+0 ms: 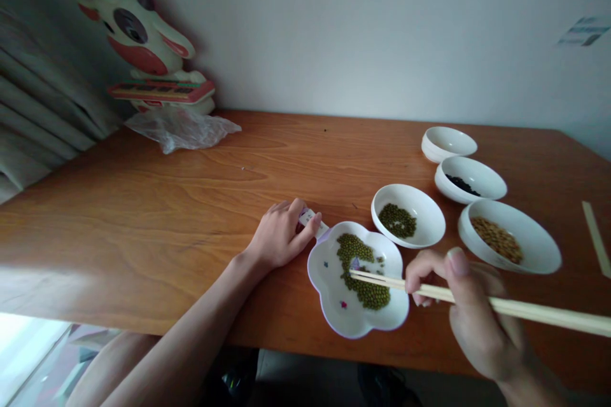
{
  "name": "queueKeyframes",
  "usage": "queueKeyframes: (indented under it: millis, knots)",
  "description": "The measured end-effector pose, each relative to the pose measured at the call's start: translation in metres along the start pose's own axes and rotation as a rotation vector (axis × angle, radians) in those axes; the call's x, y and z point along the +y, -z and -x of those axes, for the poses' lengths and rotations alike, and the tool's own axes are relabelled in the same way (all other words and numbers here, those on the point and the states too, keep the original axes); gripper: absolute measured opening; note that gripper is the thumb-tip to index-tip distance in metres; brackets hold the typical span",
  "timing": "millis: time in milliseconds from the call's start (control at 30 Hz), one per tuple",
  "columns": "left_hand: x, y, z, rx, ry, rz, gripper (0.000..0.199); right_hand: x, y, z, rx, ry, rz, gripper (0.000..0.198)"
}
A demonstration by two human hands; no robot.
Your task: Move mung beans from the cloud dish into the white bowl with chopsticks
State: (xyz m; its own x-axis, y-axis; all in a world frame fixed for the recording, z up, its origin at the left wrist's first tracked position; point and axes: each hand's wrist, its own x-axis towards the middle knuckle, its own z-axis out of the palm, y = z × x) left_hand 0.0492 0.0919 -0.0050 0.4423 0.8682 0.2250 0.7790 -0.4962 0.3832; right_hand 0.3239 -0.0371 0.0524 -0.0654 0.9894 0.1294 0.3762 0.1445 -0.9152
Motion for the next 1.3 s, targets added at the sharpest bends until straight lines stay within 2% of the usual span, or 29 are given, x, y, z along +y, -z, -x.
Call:
queueKeyframes:
  millis: [233, 433, 667, 867, 1300]
  knots:
    - [0.002, 0.001, -0.001, 0.015, -0.008, -0.007, 0.039, 0.003, -0.004, 0.000, -0.083, 0.080, 0.034, 0.057]
    - [0.002, 0.001, -0.001, 0.022, 0.000, -0.014, 0.039, 0.003, -0.005, -0.002, -0.093, 0.069, 0.035, 0.050]
    - [0.003, 0.002, -0.001, 0.023, -0.007, -0.011, 0.040, 0.003, 0.005, -0.004, -0.029, 0.016, 0.026, 0.062]
    - [0.003, 0.002, 0.000, 0.030, -0.005, -0.003, 0.039, 0.007, 0.008, -0.009, -0.069, -0.012, 0.016, 0.078]
    - [0.002, 0.001, 0.000, 0.019, 0.000, -0.018, 0.040, 0.007, -0.008, -0.013, -0.046, 0.015, -0.007, 0.076]
